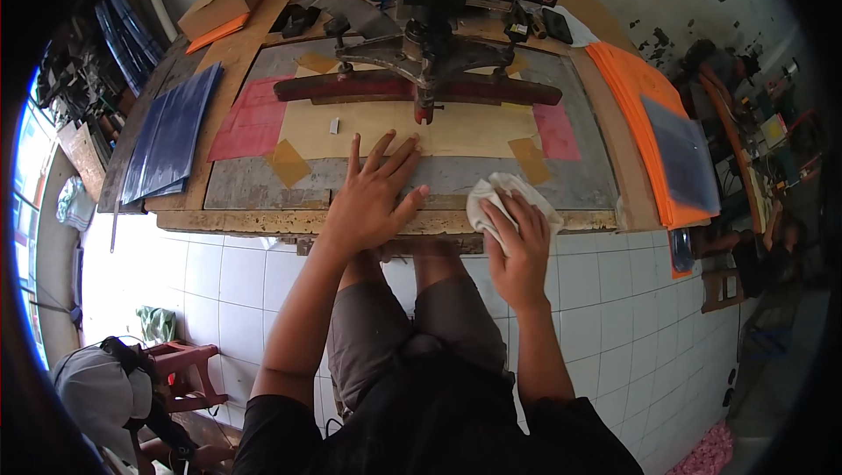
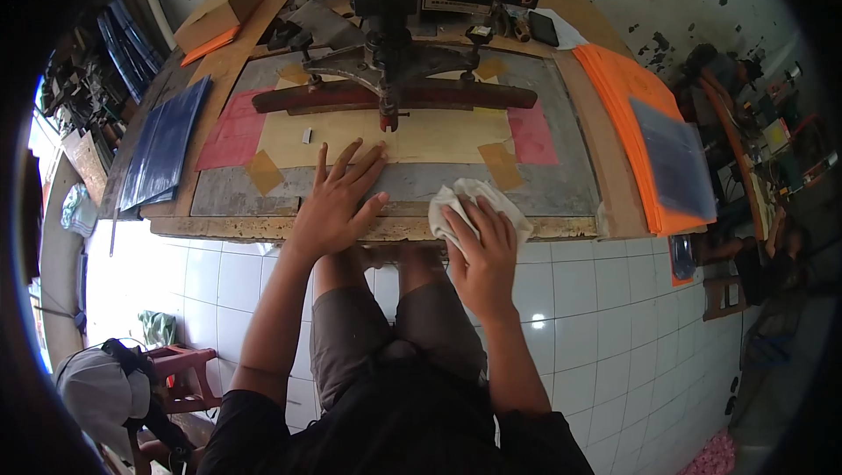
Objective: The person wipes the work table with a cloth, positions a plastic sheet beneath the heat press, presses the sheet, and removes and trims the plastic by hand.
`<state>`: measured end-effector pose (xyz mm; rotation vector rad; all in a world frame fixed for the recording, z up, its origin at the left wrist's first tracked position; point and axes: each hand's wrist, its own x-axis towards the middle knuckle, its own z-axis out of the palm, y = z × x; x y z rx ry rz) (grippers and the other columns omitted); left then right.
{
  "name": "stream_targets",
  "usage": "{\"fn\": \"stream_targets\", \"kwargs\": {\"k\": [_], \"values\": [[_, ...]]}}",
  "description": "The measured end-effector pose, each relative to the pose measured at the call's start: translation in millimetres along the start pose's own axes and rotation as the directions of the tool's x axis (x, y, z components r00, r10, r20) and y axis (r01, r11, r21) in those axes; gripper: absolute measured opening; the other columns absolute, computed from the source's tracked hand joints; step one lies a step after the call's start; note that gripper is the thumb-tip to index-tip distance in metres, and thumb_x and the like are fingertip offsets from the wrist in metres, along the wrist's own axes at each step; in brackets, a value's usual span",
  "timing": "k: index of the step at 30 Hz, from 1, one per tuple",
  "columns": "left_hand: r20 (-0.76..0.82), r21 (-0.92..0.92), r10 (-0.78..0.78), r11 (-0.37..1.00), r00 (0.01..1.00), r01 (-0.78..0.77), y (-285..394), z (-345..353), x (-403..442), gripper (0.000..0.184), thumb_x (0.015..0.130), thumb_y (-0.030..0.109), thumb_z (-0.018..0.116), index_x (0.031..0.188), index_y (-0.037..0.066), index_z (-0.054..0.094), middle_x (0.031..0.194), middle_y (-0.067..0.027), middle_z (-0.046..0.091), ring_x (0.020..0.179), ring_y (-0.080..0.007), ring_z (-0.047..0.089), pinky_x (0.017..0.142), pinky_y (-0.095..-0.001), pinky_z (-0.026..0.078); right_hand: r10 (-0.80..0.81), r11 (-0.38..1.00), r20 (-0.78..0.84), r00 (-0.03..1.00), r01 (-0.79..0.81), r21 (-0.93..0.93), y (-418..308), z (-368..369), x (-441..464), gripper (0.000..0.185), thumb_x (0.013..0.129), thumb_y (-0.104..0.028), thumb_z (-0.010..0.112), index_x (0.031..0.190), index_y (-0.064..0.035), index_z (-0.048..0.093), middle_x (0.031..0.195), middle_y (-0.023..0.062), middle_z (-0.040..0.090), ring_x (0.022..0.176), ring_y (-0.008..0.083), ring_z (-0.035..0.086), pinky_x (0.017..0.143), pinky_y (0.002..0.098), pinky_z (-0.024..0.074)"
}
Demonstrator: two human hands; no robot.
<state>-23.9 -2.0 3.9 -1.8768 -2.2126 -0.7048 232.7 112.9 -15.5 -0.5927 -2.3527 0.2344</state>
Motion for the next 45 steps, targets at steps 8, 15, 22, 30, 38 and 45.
{"fn": "stream_targets", "kwargs": {"k": [8, 15, 22, 30, 38, 45], "values": [[0.136, -0.206, 0.101, 0.976, 0.986, -0.071, 2, -18, 2, 0.058, 0.114, 0.041, 0.04, 0.156, 0.006, 0.06, 0.165, -0.0085, 0.056, 0.163, -0.032, 0.036, 0.136, -0.0649, 0.004, 0.065, 0.998, -0.034, 0.997, -0.065, -0.007, 2, 3, 21, 0.046, 0.096, -0.01, 0.074, 0.141, -0.0138, 0.072, 0.143, 0.0126, 0.068, 0.14, 0.0375, 0.059, 0.117, 0.0564, 0.0428], [0.138, -0.315, 0.07, 0.949, 0.988, -0.023, -3, -13, 3, 0.059, 0.115, 0.041, 0.035, 0.155, 0.006, 0.062, 0.169, -0.0066, 0.052, 0.165, -0.031, 0.031, 0.136, -0.0647, -0.001, -0.296, 0.948, 0.18, 0.938, 0.266, 0.174, -62, 33, 2, 0.057, 0.091, -0.012, 0.076, 0.146, -0.0274, 0.072, 0.155, 0.005, 0.061, 0.15, 0.0324, 0.053, 0.124, 0.0554, 0.0394], [0.12, -0.115, 0.088, 0.991, 0.989, -0.074, -1, -10, 2, 0.063, 0.108, 0.05, 0.056, 0.154, 0.008, 0.063, 0.168, -0.0026, 0.053, 0.163, -0.0276, 0.037, 0.135, -0.0668, 0.008, -0.256, 0.966, 0.039, 0.966, 0.254, 0.046, 16, 15, -34, 0.035, 0.088, -0.01, 0.073, 0.117, -0.0258, 0.084, 0.154, 0.0003, 0.066, 0.149, 0.0294, 0.056, 0.125, 0.0543, 0.0374], [0.09, -0.068, 0.087, 0.994, 0.992, -0.081, 2, -6, 1, 0.068, 0.104, 0.054, 0.064, 0.156, 0.01, 0.062, 0.167, -0.0019, 0.054, 0.161, -0.0268, 0.04, 0.135, -0.0669, 0.012, 0.002, 0.997, -0.029, 1.0, -0.004, -0.071, 119, -68, -57, 0.027, 0.085, 0.01, 0.072, 0.1, -0.0091, 0.083, 0.142, 0.0062, 0.073, 0.142, 0.0329, 0.062, 0.122, 0.0539, 0.0433], [0.067, -0.035, 0.106, 0.994, 0.992, -0.104, 1, -5, -1, 0.066, 0.105, 0.056, 0.062, 0.156, 0.014, 0.062, 0.169, -0.0037, 0.052, 0.162, -0.0287, 0.038, 0.135, -0.0676, 0.011, 0.372, 0.928, -0.456, 0.809, -0.341, 0.151, 113, -104, -60, 0.038, 0.095, 0.009, 0.066, 0.132, -0.0003, 0.069, 0.149, 0.0154, 0.065, 0.142, 0.0337, 0.059, 0.121, 0.0472, 0.0482], [0.096, -0.025, 0.109, 0.994, 0.989, -0.107, -2, 0, 0, 0.066, 0.106, 0.054, 0.061, 0.159, 0.015, 0.059, 0.172, -0.0029, 0.048, 0.163, -0.0298, 0.036, 0.134, -0.0691, 0.012, -0.045, 0.997, -0.039, 0.998, 0.048, 0.066, -13, 9, -8, 0.058, 0.091, -0.008, 0.076, 0.148, -0.0221, 0.07, 0.153, 0.0134, 0.063, 0.142, 0.0392, 0.056, 0.12, 0.0566, 0.0397]]}}
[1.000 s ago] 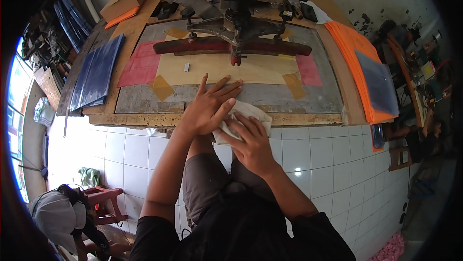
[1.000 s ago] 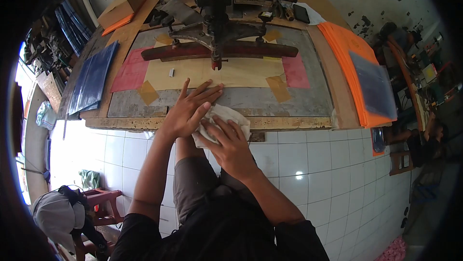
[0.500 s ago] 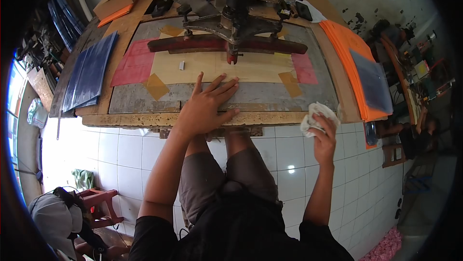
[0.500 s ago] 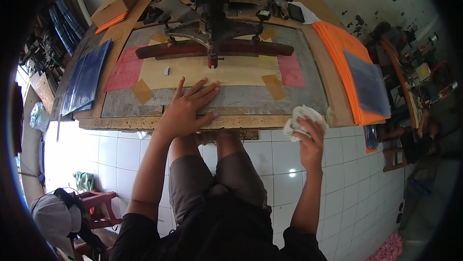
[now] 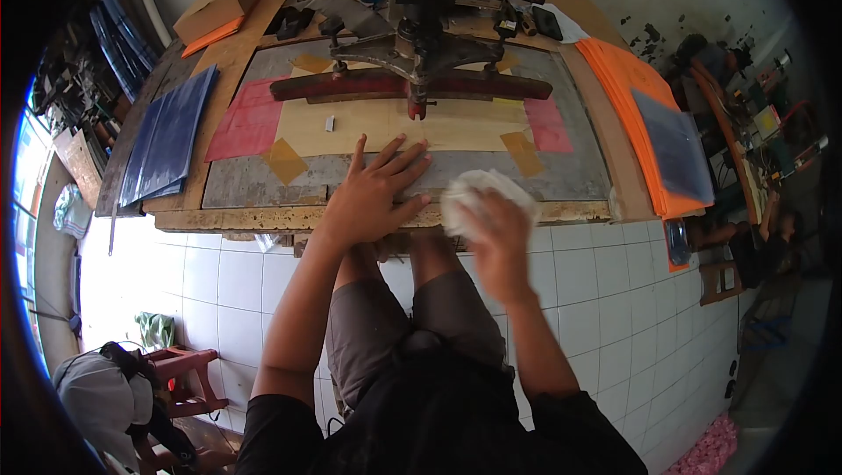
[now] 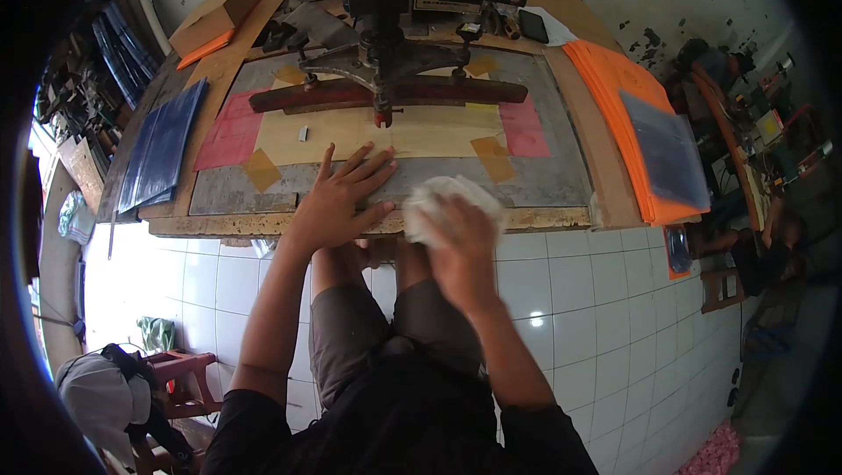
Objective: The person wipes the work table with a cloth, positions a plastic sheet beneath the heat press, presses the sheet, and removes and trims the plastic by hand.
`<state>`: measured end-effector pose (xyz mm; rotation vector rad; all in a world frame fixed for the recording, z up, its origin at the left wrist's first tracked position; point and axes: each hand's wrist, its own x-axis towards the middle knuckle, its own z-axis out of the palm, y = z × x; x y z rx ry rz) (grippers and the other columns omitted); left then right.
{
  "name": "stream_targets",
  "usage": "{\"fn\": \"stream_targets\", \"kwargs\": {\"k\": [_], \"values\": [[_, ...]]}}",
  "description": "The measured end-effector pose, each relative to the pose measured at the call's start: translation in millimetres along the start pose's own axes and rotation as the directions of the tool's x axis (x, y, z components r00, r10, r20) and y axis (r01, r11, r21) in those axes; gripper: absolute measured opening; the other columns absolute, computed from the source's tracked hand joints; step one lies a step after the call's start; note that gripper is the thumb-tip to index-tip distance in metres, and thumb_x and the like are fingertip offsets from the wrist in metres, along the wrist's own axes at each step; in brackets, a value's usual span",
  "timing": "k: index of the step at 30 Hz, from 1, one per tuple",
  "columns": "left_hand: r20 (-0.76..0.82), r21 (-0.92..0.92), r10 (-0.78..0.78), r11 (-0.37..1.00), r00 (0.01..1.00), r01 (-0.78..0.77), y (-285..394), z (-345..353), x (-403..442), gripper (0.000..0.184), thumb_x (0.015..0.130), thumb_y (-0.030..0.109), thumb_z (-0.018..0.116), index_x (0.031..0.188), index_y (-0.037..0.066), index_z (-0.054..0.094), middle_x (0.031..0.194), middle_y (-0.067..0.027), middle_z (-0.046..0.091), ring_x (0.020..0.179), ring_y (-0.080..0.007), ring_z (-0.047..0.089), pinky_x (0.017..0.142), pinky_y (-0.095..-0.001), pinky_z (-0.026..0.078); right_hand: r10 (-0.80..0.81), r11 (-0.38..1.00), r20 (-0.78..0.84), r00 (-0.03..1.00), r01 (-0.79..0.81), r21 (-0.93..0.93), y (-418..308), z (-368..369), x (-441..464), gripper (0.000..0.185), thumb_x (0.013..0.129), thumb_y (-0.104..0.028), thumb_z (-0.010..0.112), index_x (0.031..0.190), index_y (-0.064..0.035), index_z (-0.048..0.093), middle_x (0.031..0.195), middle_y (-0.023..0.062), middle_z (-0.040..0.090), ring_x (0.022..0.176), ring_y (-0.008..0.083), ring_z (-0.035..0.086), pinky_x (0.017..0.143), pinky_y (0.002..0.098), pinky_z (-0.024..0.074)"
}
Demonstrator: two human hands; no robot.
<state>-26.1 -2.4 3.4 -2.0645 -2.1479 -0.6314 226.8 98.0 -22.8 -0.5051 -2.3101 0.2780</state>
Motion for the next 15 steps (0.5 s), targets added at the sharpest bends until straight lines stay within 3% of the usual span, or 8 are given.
{"fn": "stream_targets", "kwargs": {"k": [1, 4, 8, 11, 13, 15], "values": [[0.002, 0.005, 0.003, 1.0, 1.0, -0.003, -3, 1, 0, 0.066, 0.106, 0.054, 0.061, 0.159, 0.016, 0.058, 0.172, -0.0027, 0.048, 0.163, -0.03, 0.036, 0.134, -0.0693, 0.012, -0.07, 0.995, 0.067, 0.995, 0.075, -0.071, -18, 17, 1, 0.059, 0.091, -0.009, 0.076, 0.148, -0.0234, 0.07, 0.153, 0.0126, 0.063, 0.143, 0.0378, 0.056, 0.121, 0.0563, 0.0393], [0.011, 0.011, 0.008, 1.0, 1.0, -0.008, -7, 4, -1, 0.066, 0.105, 0.053, 0.062, 0.16, 0.017, 0.057, 0.173, -0.0018, 0.047, 0.163, -0.0303, 0.036, 0.134, -0.0697, 0.012, -0.075, 0.996, 0.026, 0.997, 0.074, 0.044, -44, 45, -8, 0.059, 0.09, -0.012, 0.075, 0.147, -0.0257, 0.071, 0.154, 0.0113, 0.062, 0.143, 0.0354, 0.056, 0.121, 0.0565, 0.0382], [0.029, -0.009, -0.014, 1.0, 0.999, 0.014, -2, -2, 1, 0.069, 0.104, 0.056, 0.064, 0.161, 0.018, 0.056, 0.173, -0.0009, 0.046, 0.163, -0.0302, 0.036, 0.134, -0.0694, 0.012, -0.138, 0.99, 0.068, 0.988, 0.137, 0.019, -2, 29, -19, 0.06, 0.088, -0.011, 0.075, 0.146, -0.0273, 0.072, 0.156, 0.012, 0.06, 0.144, 0.0355, 0.056, 0.122, 0.0583, 0.0376], [0.04, -0.019, -0.022, 1.0, 0.999, 0.022, -1, -3, 3, 0.073, 0.102, 0.059, 0.065, 0.162, 0.018, 0.056, 0.173, -0.0009, 0.046, 0.164, -0.03, 0.035, 0.134, -0.0689, 0.011, -0.055, 0.997, -0.039, 0.998, 0.053, -0.056, 54, 2, -34, 0.061, 0.084, -0.008, 0.08, 0.143, -0.0222, 0.073, 0.155, 0.0157, 0.061, 0.146, 0.0389, 0.055, 0.122, 0.0604, 0.0372], [0.039, -0.025, -0.026, 0.999, 0.999, 0.027, 0, -4, 2, 0.074, 0.102, 0.061, 0.065, 0.161, 0.017, 0.056, 0.173, -0.0013, 0.046, 0.164, -0.0299, 0.035, 0.134, -0.0685, 0.011, 0.075, 0.988, -0.075, 0.994, -0.084, -0.132, 90, -29, -41, 0.058, 0.088, -0.006, 0.078, 0.144, -0.018, 0.07, 0.158, 0.0166, 0.059, 0.145, 0.0427, 0.053, 0.124, 0.0606, 0.0359], [0.032, -0.038, -0.029, 0.999, 0.999, 0.03, 1, -5, 1, 0.075, 0.101, 0.062, 0.066, 0.161, 0.017, 0.057, 0.173, -0.0019, 0.047, 0.164, -0.0299, 0.035, 0.135, -0.0681, 0.011, 0.219, 0.953, -0.126, 0.968, -0.24, -0.186, 126, -56, -46, 0.05, 0.096, -0.006, 0.072, 0.145, -0.0165, 0.068, 0.157, 0.0146, 0.058, 0.147, 0.0404, 0.051, 0.125, 0.0585, 0.035]]}}
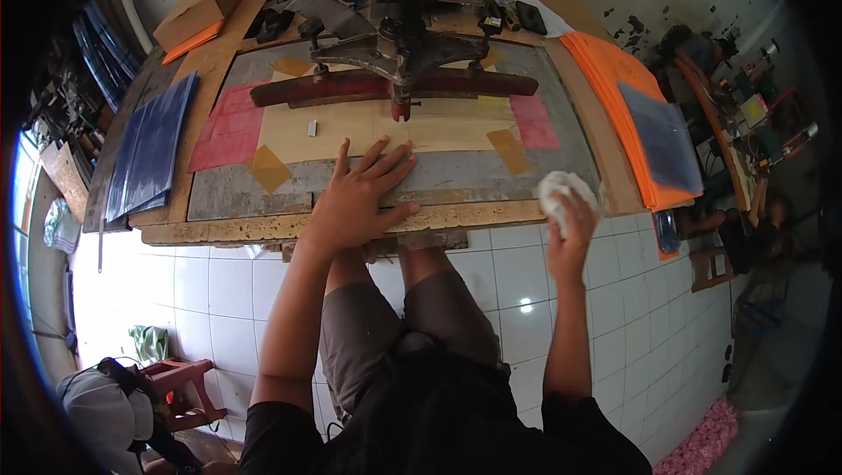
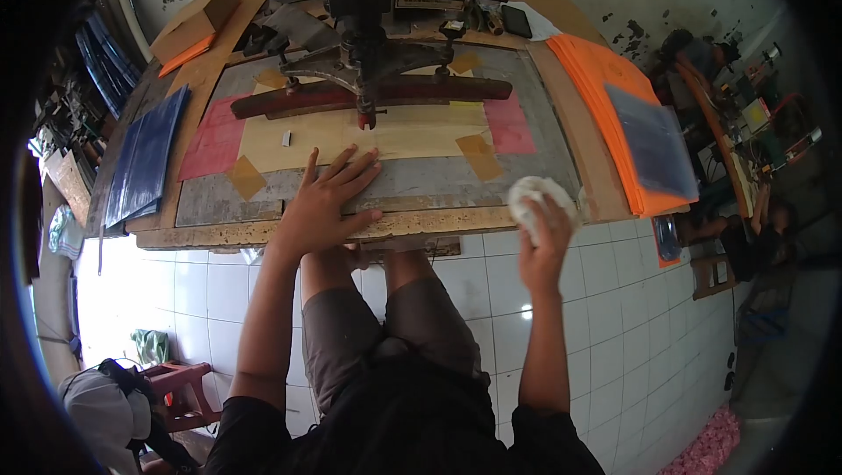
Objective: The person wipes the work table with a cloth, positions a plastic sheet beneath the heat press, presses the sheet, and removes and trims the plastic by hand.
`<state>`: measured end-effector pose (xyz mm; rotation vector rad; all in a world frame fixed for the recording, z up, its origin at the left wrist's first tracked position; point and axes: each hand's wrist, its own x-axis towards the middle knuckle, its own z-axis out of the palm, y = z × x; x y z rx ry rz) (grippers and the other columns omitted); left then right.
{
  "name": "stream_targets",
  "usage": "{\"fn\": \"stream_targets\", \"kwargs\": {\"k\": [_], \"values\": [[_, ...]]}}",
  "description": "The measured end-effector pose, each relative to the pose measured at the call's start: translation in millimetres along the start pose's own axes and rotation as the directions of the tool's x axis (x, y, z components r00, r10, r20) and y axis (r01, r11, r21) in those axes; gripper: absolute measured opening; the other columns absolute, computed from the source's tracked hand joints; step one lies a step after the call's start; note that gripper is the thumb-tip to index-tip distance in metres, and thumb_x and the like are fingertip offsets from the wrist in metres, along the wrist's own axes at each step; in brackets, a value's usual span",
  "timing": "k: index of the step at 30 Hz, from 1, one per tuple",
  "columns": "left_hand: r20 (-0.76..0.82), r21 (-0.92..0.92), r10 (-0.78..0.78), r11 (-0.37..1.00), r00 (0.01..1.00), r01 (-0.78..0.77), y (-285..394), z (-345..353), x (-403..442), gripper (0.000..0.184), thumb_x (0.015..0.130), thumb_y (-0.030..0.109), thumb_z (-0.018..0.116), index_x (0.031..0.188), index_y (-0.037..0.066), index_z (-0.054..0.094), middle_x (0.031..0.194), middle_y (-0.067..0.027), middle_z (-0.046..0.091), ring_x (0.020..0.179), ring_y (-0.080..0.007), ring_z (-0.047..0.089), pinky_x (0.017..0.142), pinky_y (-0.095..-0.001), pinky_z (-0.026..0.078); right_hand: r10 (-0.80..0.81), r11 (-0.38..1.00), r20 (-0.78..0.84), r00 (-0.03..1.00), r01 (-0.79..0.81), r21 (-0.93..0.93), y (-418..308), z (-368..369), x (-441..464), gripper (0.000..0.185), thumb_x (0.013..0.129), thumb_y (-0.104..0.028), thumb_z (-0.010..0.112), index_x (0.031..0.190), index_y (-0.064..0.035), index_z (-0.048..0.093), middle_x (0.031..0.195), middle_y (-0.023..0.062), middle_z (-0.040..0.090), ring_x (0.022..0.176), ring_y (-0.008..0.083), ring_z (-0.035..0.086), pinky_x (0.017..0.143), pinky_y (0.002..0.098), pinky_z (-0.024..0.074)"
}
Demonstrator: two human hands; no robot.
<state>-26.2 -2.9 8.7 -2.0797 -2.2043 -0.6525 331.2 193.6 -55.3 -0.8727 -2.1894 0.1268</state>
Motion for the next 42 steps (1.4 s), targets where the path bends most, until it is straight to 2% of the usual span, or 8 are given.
{"fn": "stream_targets", "kwargs": {"k": [4, 7, 10, 13, 20, 27, 33, 42], "values": [[0.016, -0.015, 0.001, 1.0, 1.0, -0.001, -1, -1, 1, 0.074, 0.099, 0.054, 0.071, 0.162, 0.019, 0.056, 0.174, 0.001, 0.045, 0.164, -0.0307, 0.034, 0.136, -0.0669, 0.008, 0.193, 0.98, 0.038, 0.981, -0.191, -0.047, 33, -37, 24, 0.038, 0.109, -0.015, 0.063, 0.147, -0.0104, 0.065, 0.152, 0.0142, 0.061, 0.144, 0.0375, 0.054, 0.121, 0.0514, 0.0413], [0.015, -0.021, 0.026, 0.999, 1.0, -0.025, -1, -2, -1, 0.076, 0.097, 0.055, 0.074, 0.16, 0.018, 0.058, 0.172, 0.0008, 0.048, 0.164, -0.0308, 0.036, 0.135, -0.0674, 0.008, 0.446, 0.862, -0.155, 0.882, -0.375, 0.341, 13, -34, 41, 0.038, 0.111, -0.018, 0.061, 0.147, -0.0071, 0.065, 0.149, 0.0152, 0.063, 0.141, 0.0358, 0.057, 0.116, 0.0481, 0.0473], [0.01, -0.026, 0.049, 0.998, 0.999, -0.049, -1, -6, -1, 0.076, 0.095, 0.058, 0.075, 0.157, 0.017, 0.061, 0.169, -0.0002, 0.052, 0.162, -0.0307, 0.039, 0.135, -0.068, 0.009, 0.156, 0.942, -0.211, 0.965, -0.081, 0.325, -64, -19, 50, 0.045, 0.108, -0.017, 0.064, 0.153, -0.0071, 0.06, 0.151, 0.0143, 0.062, 0.145, 0.0355, 0.056, 0.119, 0.051, 0.0456], [-0.023, -0.024, 0.067, 0.997, 0.997, -0.068, 0, -4, -2, 0.076, 0.094, 0.062, 0.074, 0.155, 0.016, 0.063, 0.165, -0.0019, 0.057, 0.16, -0.0308, 0.042, 0.134, -0.0685, 0.012, -0.348, 0.927, 0.267, 0.899, 0.287, 0.243, -119, 11, 39, 0.06, 0.098, -0.017, 0.077, 0.155, -0.0205, 0.061, 0.158, 0.0112, 0.058, 0.15, 0.0363, 0.051, 0.125, 0.0585, 0.0363], [-0.029, -0.051, 0.068, 0.996, 0.997, -0.069, -1, -5, -2, 0.077, 0.092, 0.061, 0.077, 0.152, 0.016, 0.066, 0.164, -0.0015, 0.058, 0.159, -0.0308, 0.043, 0.134, -0.0691, 0.013, -0.06, 0.998, 0.247, 0.967, 0.055, 0.025, -59, 5, 66, 0.041, 0.109, -0.03, 0.066, 0.147, -0.0165, 0.066, 0.156, 0.0127, 0.061, 0.147, 0.0375, 0.054, 0.123, 0.0541, 0.0397], [-0.062, -0.042, 0.087, 0.995, 0.994, -0.09, 0, -6, -3, 0.076, 0.087, 0.06, 0.081, 0.148, 0.016, 0.07, 0.159, -0.001, 0.062, 0.155, -0.0299, 0.047, 0.134, -0.0669, 0.016, 0.298, 0.949, 0.182, 0.937, -0.269, -0.166, -20, -3, 110, 0.038, 0.106, -0.01, 0.065, 0.144, -0.0087, 0.067, 0.141, 0.0213, 0.066, 0.132, 0.0427, 0.061, 0.112, 0.0528, 0.0504], [-0.039, -0.035, 0.117, 0.992, 0.992, -0.118, 5, -12, -9, 0.073, 0.084, 0.059, 0.083, 0.144, 0.018, 0.074, 0.159, -0.0004, 0.063, 0.151, -0.0313, 0.051, 0.132, -0.0639, 0.024, -0.44, 0.889, 0.261, 0.859, 0.376, 0.261, -135, 39, 95, 0.051, 0.095, 0.002, 0.073, 0.143, -0.0138, 0.068, 0.151, 0.0128, 0.062, 0.145, 0.0363, 0.054, 0.121, 0.0499, 0.0461], [-0.085, -0.027, 0.119, 0.992, 0.989, -0.121, 5, -5, -15, 0.073, 0.084, 0.059, 0.083, 0.144, 0.019, 0.074, 0.159, -0.0003, 0.063, 0.151, -0.0316, 0.052, 0.132, -0.0634, 0.026, -0.007, 0.997, 0.242, 0.97, -0.013, 0.079, 17, 36, 143, 0.037, 0.106, -0.01, 0.065, 0.143, -0.0078, 0.067, 0.151, 0.0161, 0.065, 0.144, 0.0357, 0.057, 0.121, 0.0496, 0.0447]]}}
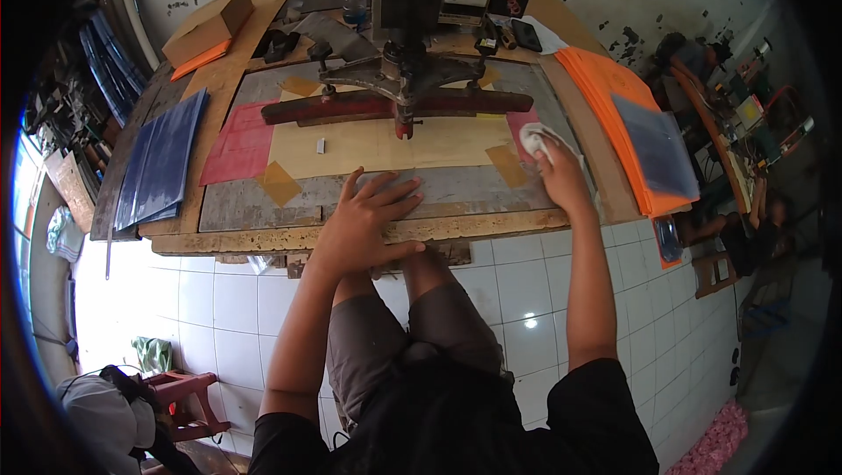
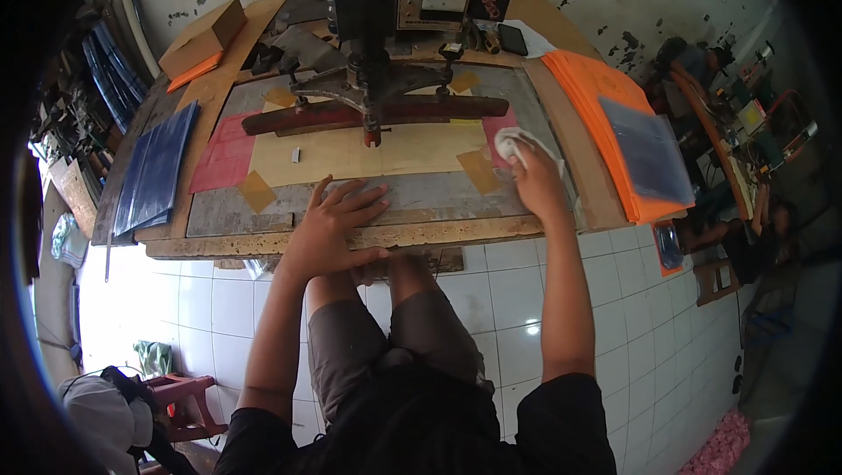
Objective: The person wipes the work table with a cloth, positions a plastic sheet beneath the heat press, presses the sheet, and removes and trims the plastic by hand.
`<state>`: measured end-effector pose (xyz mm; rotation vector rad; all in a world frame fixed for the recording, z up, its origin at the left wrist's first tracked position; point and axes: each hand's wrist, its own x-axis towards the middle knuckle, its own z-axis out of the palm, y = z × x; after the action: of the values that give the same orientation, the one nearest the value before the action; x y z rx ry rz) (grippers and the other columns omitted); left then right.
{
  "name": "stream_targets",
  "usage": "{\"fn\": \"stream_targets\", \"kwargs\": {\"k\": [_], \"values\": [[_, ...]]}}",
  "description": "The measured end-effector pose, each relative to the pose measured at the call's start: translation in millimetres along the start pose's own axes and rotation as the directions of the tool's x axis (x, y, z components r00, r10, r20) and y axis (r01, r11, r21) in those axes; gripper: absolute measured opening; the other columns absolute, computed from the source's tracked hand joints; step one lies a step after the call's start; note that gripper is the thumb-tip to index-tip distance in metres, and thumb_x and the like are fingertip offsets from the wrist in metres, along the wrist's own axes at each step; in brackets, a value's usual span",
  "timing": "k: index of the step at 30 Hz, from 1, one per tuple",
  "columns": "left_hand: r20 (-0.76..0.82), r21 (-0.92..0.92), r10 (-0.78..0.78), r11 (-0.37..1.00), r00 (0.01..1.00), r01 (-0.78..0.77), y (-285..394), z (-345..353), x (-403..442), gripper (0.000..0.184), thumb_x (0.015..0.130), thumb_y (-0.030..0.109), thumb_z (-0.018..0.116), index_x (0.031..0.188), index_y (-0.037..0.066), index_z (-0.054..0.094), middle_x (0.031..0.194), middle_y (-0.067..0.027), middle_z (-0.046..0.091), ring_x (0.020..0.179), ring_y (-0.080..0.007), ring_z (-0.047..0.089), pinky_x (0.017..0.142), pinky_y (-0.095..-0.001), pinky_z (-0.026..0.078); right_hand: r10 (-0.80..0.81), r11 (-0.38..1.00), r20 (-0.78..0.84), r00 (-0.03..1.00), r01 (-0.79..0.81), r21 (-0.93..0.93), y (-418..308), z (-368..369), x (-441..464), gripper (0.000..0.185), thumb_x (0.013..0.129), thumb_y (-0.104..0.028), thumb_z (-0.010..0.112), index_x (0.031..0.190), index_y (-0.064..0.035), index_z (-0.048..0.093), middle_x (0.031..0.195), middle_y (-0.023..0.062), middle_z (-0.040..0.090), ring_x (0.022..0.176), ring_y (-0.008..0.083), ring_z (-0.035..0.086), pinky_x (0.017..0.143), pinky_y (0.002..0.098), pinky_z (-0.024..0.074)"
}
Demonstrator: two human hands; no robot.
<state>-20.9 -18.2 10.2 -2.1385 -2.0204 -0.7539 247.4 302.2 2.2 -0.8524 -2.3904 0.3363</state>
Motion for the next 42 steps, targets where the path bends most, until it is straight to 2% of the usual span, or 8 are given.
{"fn": "stream_targets", "kwargs": {"k": [4, 6, 11, 24, 27, 31, 35, 42], "values": [[-0.009, -0.003, 0.0, 1.0, 1.0, 0.0, 0, -1, 1, 0.073, 0.083, 0.059, 0.084, 0.143, 0.019, 0.074, 0.159, 0.0, 0.064, 0.151, -0.0316, 0.052, 0.132, -0.0637, 0.026, 0.002, 0.997, 0.044, 0.999, -0.005, 0.083, -35, -2, -12, 0.043, 0.102, -0.003, 0.065, 0.144, -0.0107, 0.068, 0.152, 0.017, 0.063, 0.144, 0.0365, 0.058, 0.121, 0.0501, 0.045], [0.001, -0.011, -0.004, 1.0, 1.0, 0.004, 3, -3, 0, 0.073, 0.082, 0.058, 0.084, 0.143, 0.019, 0.074, 0.158, 0.0, 0.064, 0.151, -0.0316, 0.052, 0.132, -0.0639, 0.025, -0.307, 0.952, 0.054, 0.95, 0.307, 0.006, -81, 12, -38, 0.051, 0.097, 0.001, 0.068, 0.146, -0.0144, 0.068, 0.154, 0.0154, 0.062, 0.145, 0.0364, 0.057, 0.122, 0.0506, 0.0461], [0.009, -0.002, 0.002, 1.0, 1.0, -0.002, 2, -4, 1, 0.074, 0.082, 0.059, 0.085, 0.144, 0.019, 0.074, 0.159, 0.0, 0.063, 0.152, -0.0316, 0.052, 0.132, -0.0642, 0.025, -0.456, 0.879, 0.223, 0.861, 0.397, 0.263, -108, 15, -31, 0.049, 0.099, -0.004, 0.07, 0.147, -0.0152, 0.067, 0.156, 0.0131, 0.062, 0.148, 0.0357, 0.055, 0.124, 0.0499, 0.0436], [-0.006, -0.003, -0.013, 1.0, 1.0, 0.013, 7, -4, -5, 0.069, 0.088, 0.058, 0.082, 0.144, 0.019, 0.073, 0.159, -0.0004, 0.063, 0.153, -0.0309, 0.05, 0.132, -0.0624, 0.027, 0.25, 0.968, 0.03, 0.968, -0.249, -0.029, 68, -69, 11, 0.042, 0.106, -0.015, 0.065, 0.148, -0.0057, 0.065, 0.148, 0.0204, 0.065, 0.136, 0.0414, 0.061, 0.116, 0.0506, 0.0471], [-0.012, 0.009, -0.012, 1.0, 1.0, 0.012, 9, -3, -10, 0.069, 0.088, 0.057, 0.082, 0.144, 0.019, 0.073, 0.159, -0.0004, 0.063, 0.152, -0.0306, 0.051, 0.132, -0.0617, 0.028, 0.032, 0.848, -0.196, 0.98, -0.13, -0.513, 59, -86, -17, 0.049, 0.104, -0.019, 0.071, 0.152, -0.01, 0.063, 0.159, 0.0178, 0.056, 0.144, 0.041, 0.053, 0.121, 0.0537, 0.0415], [-0.025, 0.027, -0.024, 0.999, 0.999, 0.024, 17, -4, -20, 0.071, 0.087, 0.057, 0.082, 0.146, 0.018, 0.071, 0.16, -0.0001, 0.061, 0.151, -0.0301, 0.051, 0.131, -0.0617, 0.028, -0.155, 0.983, 0.012, 0.988, 0.156, -0.101, -6, -77, -76, 0.068, 0.098, -0.033, 0.081, 0.159, -0.0166, 0.057, 0.175, 0.0127, 0.039, 0.161, 0.0385, 0.035, 0.128, 0.0617, 0.0309], [-0.02, 0.003, -0.052, 0.999, 0.998, 0.052, 32, -7, -34, 0.079, 0.084, 0.058, 0.084, 0.15, 0.017, 0.067, 0.162, -0.0018, 0.06, 0.152, -0.0317, 0.05, 0.131, -0.0623, 0.026, -0.29, 0.943, 0.264, 0.92, 0.321, -0.084, -66, -43, -143, 0.09, 0.088, -0.045, 0.089, 0.166, -0.0262, 0.049, 0.176, 0.0096, 0.038, 0.164, 0.0372, 0.032, 0.129, 0.0619, 0.0294], [-0.022, -0.058, -0.078, 0.995, 0.997, 0.076, 69, -2, -63, 0.081, 0.088, 0.064, 0.08, 0.15, 0.014, 0.065, 0.159, -0.0026, 0.061, 0.145, -0.0315, 0.054, 0.128, -0.0596, 0.03, -0.448, 0.876, -0.011, 0.894, 0.437, -0.204, -76, 32, -187, 0.06, 0.094, -0.031, 0.085, 0.151, -0.0286, 0.065, 0.164, 0.003, 0.056, 0.155, 0.0286, 0.047, 0.127, 0.0547, 0.0336]]}}
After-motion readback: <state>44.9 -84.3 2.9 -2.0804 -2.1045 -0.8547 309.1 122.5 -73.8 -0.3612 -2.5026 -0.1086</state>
